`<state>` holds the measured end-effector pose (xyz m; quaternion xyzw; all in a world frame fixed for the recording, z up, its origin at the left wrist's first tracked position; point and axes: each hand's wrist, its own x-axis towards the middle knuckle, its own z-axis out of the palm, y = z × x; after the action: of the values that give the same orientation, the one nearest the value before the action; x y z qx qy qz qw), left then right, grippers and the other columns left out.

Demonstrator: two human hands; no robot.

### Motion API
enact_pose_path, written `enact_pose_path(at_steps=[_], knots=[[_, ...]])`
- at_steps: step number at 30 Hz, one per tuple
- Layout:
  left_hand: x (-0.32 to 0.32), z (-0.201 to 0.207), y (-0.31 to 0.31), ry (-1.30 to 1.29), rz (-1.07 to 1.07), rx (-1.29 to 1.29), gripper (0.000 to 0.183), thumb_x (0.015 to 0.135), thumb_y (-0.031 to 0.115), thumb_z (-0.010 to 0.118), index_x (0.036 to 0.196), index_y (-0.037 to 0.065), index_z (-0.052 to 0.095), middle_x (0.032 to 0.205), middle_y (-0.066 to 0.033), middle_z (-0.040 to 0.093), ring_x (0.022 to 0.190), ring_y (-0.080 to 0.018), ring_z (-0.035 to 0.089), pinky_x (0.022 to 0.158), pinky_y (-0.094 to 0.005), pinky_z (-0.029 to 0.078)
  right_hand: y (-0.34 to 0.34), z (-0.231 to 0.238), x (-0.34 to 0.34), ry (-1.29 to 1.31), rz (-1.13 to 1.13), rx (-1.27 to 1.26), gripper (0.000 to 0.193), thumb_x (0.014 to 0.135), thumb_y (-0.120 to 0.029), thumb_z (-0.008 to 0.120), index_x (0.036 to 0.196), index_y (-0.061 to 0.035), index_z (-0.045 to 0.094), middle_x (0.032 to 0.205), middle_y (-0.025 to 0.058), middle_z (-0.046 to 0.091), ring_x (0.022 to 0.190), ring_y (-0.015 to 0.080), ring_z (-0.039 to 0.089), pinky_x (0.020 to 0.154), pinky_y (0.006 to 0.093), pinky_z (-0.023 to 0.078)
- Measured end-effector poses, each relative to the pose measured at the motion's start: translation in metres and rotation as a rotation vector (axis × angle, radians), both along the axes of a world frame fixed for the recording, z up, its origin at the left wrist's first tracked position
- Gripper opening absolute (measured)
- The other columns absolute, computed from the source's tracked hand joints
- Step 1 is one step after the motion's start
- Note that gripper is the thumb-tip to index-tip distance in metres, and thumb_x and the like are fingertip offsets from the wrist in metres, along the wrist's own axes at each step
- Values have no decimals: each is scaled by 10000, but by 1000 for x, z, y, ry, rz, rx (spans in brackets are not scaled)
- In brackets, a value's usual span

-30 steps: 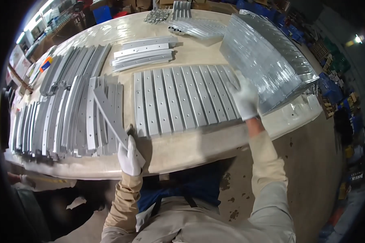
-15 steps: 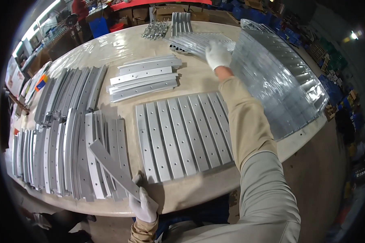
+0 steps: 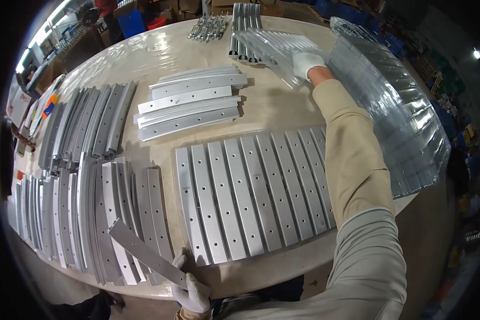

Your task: Sort and inspect metal fabrication parts on a workbench.

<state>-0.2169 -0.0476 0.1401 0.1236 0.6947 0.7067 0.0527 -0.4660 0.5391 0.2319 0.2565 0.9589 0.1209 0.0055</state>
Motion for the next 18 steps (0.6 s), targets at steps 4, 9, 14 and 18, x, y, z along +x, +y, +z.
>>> enact_pose_path(at_steps=[4, 9, 14, 18], knots=[[1, 3, 3, 24, 28, -35, 436, 1034, 110, 433, 1386, -147, 454, 1461, -277, 491, 1386, -376, 478, 1165, -459, 382, -5, 22, 21, 210, -14, 47, 401, 955, -355, 559, 1255, -104, 648, 1206, 176, 700, 1118, 385, 659, 939, 464, 526], [-1, 1, -2, 14, 37, 9, 408, 1042, 90, 484, 1376, -144, 482, 1400, -255, 548, 1303, -334, 542, 1120, -414, 408, -78, 100, 72, 515, 61, 169, 325, 1005, -370, 498, 1190, -160, 665, 1120, 127, 722, 1060, 382, 662, 896, 454, 526], [-2, -10, -8, -68, -19, 128, 372, 1046, 80, 491, 1362, -115, 499, 1376, -218, 568, 1264, -279, 561, 1082, -389, 437, -142, 154, 164, 737, 181, 88, 432, 1016, -445, 532, 1240, -102, 668, 1133, 126, 733, 1054, 337, 691, 892, 418, 533], [-2, -1, -4, -149, -82, 379, 314, 1044, 87, 522, 1317, -67, 533, 1333, -171, 593, 1190, -230, 581, 1045, -355, 451, -176, 148, 241, 986, 313, -250, 452, 1012, -433, 585, 1246, -54, 663, 1127, 143, 735, 1053, 298, 700, 901, 354, 515]])
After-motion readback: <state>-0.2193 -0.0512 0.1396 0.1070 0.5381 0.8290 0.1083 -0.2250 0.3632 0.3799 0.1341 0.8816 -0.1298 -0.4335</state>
